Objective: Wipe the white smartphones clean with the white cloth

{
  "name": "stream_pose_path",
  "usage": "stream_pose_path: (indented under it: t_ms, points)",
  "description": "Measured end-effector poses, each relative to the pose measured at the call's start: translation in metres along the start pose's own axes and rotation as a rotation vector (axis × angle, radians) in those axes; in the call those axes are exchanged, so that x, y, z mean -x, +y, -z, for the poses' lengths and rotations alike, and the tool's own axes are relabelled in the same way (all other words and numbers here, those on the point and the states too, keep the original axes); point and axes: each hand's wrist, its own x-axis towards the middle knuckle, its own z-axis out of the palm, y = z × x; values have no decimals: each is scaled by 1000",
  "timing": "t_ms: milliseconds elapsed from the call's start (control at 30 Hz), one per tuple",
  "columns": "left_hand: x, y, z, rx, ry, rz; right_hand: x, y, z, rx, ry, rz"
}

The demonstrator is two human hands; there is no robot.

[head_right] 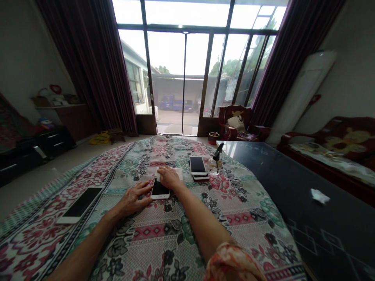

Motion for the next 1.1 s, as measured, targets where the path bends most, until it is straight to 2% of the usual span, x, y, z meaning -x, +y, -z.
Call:
stream_pose_path:
  t_ms: [133,267,400,667,933,1100]
  points:
    - [0,2,0,7,35,-5,-11,6,-4,5,-14,-25]
    - [0,1,-1,19,60,-7,-5,4,-5,1,12,6]
    - [0,1,-5,16,76,3,12,-3,-3,-18,60,59]
    - [1,0,-7,5,60,25,52,-18,10,-69,0,224]
    - [2,0,-6,-17,47,25,88,-36,24,-129,-74,261]
    - [2,3,-3,-35,4,31,98,-43,30,-156,-82,263]
